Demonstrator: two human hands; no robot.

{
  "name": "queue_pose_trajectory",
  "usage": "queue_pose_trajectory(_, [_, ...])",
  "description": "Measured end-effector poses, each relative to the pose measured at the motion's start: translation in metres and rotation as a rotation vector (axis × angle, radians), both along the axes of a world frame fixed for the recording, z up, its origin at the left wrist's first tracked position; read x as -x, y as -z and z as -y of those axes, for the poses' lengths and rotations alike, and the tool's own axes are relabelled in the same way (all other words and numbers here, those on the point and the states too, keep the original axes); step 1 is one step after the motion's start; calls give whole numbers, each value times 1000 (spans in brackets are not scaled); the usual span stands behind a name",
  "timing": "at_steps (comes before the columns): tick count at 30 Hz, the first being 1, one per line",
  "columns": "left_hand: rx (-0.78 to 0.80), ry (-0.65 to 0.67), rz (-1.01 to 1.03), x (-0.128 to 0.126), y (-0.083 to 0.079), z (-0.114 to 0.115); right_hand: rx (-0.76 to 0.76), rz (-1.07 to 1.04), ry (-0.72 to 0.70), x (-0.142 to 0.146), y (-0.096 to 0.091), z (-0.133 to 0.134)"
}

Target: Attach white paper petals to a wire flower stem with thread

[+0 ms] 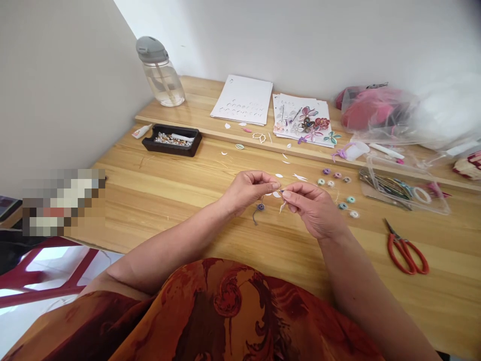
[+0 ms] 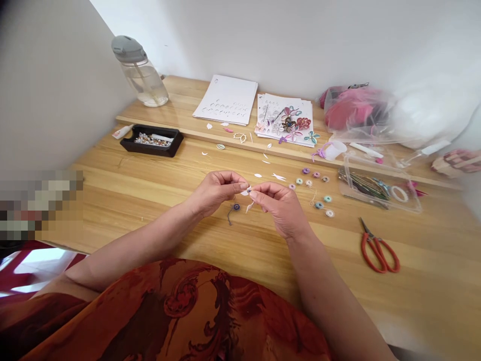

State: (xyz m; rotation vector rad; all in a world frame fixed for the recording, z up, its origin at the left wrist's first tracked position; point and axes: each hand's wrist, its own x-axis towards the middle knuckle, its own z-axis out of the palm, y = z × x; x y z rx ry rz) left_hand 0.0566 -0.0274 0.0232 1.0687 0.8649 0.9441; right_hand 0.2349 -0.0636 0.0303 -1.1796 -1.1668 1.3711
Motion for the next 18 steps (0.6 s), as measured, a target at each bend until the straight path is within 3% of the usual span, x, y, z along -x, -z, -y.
queue_pose_trajectory(4, [155,-38,110,-7,3,4,-23,-47,37,4,3,1])
queue_pose_trajectory(8, [141,-84,137,-12,6,9,-35,-95,135,9,5,1])
queue_pose_trajectory(12, [-70,-111,28,-15,10,12,-12,-137,247,14,5,0])
queue_pose_trajectory(18, [-524,-235,-303,-14,15,13,-63,-46,356,16,8,0])
